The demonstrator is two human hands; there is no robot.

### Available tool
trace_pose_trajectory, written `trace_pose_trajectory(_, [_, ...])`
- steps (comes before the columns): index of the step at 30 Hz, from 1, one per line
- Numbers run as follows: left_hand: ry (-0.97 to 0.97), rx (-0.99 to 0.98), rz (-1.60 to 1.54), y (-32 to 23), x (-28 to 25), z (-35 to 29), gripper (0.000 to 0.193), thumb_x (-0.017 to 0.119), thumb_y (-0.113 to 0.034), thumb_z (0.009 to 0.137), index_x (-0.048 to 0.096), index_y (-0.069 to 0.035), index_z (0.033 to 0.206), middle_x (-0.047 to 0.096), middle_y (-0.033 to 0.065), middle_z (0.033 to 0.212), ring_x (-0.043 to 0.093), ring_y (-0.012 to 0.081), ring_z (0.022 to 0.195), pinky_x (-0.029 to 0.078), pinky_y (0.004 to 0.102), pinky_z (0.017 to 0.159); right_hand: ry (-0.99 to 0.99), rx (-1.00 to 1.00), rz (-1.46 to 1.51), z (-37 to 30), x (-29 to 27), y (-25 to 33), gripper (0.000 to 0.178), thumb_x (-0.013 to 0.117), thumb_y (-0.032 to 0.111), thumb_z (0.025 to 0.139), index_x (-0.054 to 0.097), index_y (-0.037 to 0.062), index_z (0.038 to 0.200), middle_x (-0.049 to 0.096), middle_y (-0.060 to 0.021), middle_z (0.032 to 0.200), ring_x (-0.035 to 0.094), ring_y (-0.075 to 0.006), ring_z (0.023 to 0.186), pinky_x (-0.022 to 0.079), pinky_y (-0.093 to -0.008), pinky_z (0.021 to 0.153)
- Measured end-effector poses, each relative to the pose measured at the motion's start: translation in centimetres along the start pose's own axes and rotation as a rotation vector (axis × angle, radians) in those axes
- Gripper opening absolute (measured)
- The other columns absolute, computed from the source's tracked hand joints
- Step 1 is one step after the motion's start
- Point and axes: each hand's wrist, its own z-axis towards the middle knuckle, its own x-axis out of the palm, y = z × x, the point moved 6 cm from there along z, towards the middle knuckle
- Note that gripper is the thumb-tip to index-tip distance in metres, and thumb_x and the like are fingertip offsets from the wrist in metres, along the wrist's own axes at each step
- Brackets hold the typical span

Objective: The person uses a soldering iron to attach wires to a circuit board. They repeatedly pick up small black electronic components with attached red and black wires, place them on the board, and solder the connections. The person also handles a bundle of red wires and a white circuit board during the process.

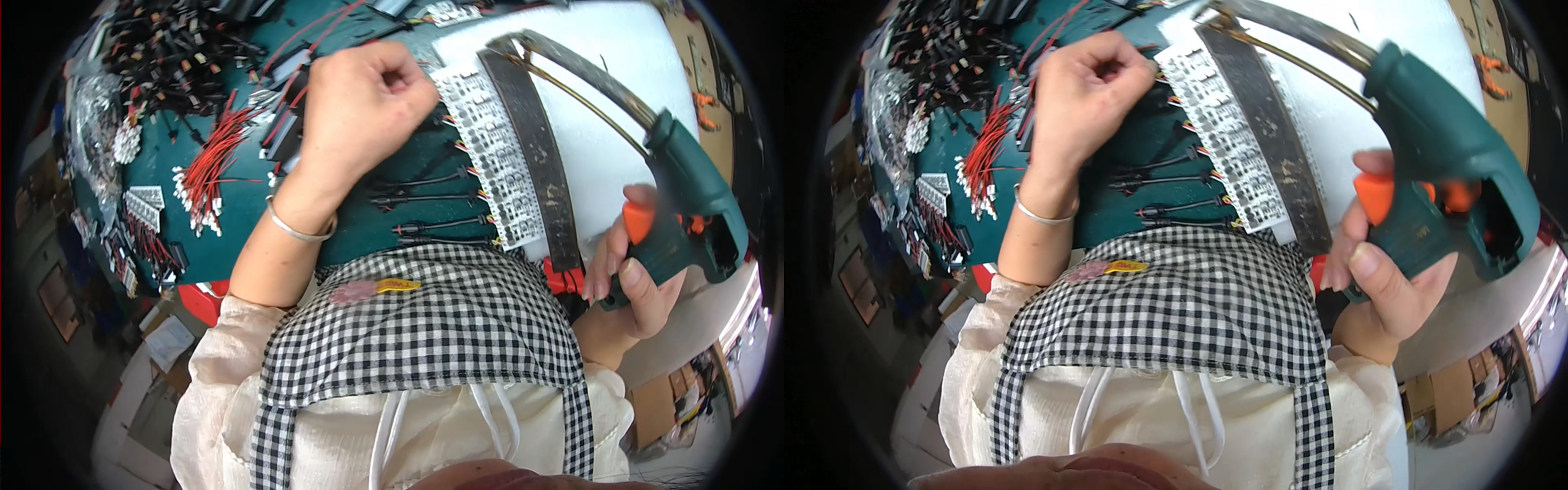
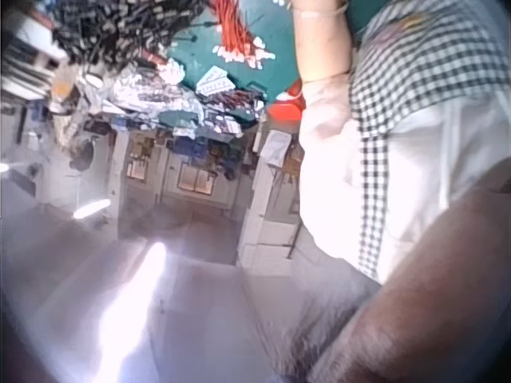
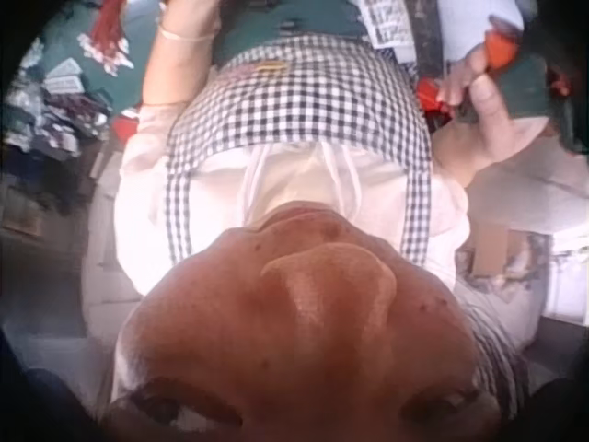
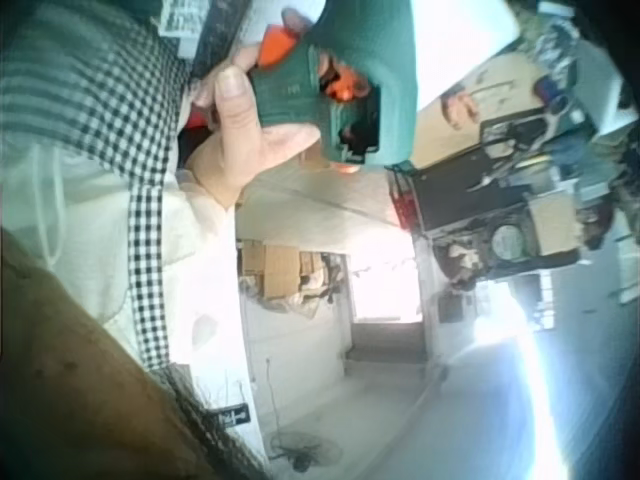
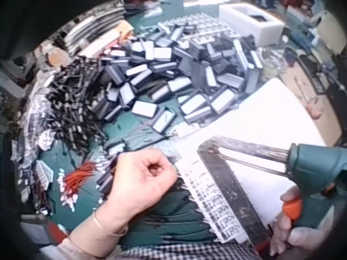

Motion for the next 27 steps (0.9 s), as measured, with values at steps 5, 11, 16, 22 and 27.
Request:
trace_pose_trajectory(5, [-0.027,0.024,0.01,-0.1,-0.2,0.0,0.011,0.069,-0.009,0.075,0.065,0.0,0.072,0.059,-0.0004,0.058,0.051,0.0026,0.056,0.044,0.0211,0.053,0.023,-0.042,0.066,0.1,-0.8,0.1,0.067,0.069,0.011,0.076,0.035,-0.0153,0.128,0.053,-0.0117,0.079,0.051,-0.0148,0.047,0.046,-0.0273,0.041])
trace_pose_trajectory(11, [0.002,0.028,0.086,-0.2,-0.9,-0.7,0.015,0.074,-0.015,0.077,0.072,0.0,0.08,0.068,0.0101,0.067,0.066,0.0144,0.061,0.053,0.0268,0.06,0.084,-0.116,0.034,-0.2,-1.0,0.2,0.063,0.064,0.008,0.08,0.033,-0.0141,0.131,0.051,-0.0115,0.077,0.051,-0.0152,0.047,0.048,-0.0281,0.041])
trace_pose_trajectory(16, [-0.022,0.145,0.178,-1.6,-1.5,-1.5,0.013,0.073,-0.013,0.079,0.073,-0.001,0.085,0.07,0.0132,0.077,0.068,0.0223,0.064,0.053,0.0308,0.06,0.061,-0.157,-0.05,-0.6,-2.2,1.7,0.063,0.062,0.009,0.082,0.031,-0.0125,0.133,0.05,-0.0109,0.078,0.051,-0.0153,0.048,0.049,-0.029,0.044])
trace_pose_trajectory(22, [-0.239,0.295,0.176,-2.5,-5.9,-3.2,0.012,0.072,-0.006,0.08,0.073,-0.004,0.091,0.071,0.0105,0.083,0.068,0.0195,0.07,0.052,0.0284,0.063,0.124,-0.288,-0.138,-1.0,-2.8,4.3,0.065,0.061,0.009,0.084,0.028,-0.0113,0.137,0.051,-0.0109,0.084,0.052,-0.0144,0.052,0.048,-0.0284,0.047])
trace_pose_trajectory(27, [-0.261,0.23,0.403,-1.8,-8.8,-2.9,0.012,0.075,-0.004,0.073,0.072,-0.005,0.085,0.069,0.0068,0.081,0.063,0.0204,0.073,0.05,0.0292,0.068,0.119,-0.254,-0.088,-0.5,-1.3,3.3,0.064,0.062,0.008,0.084,0.03,-0.013,0.135,0.052,-0.0115,0.082,0.052,-0.0142,0.052,0.049,-0.0281,0.047])
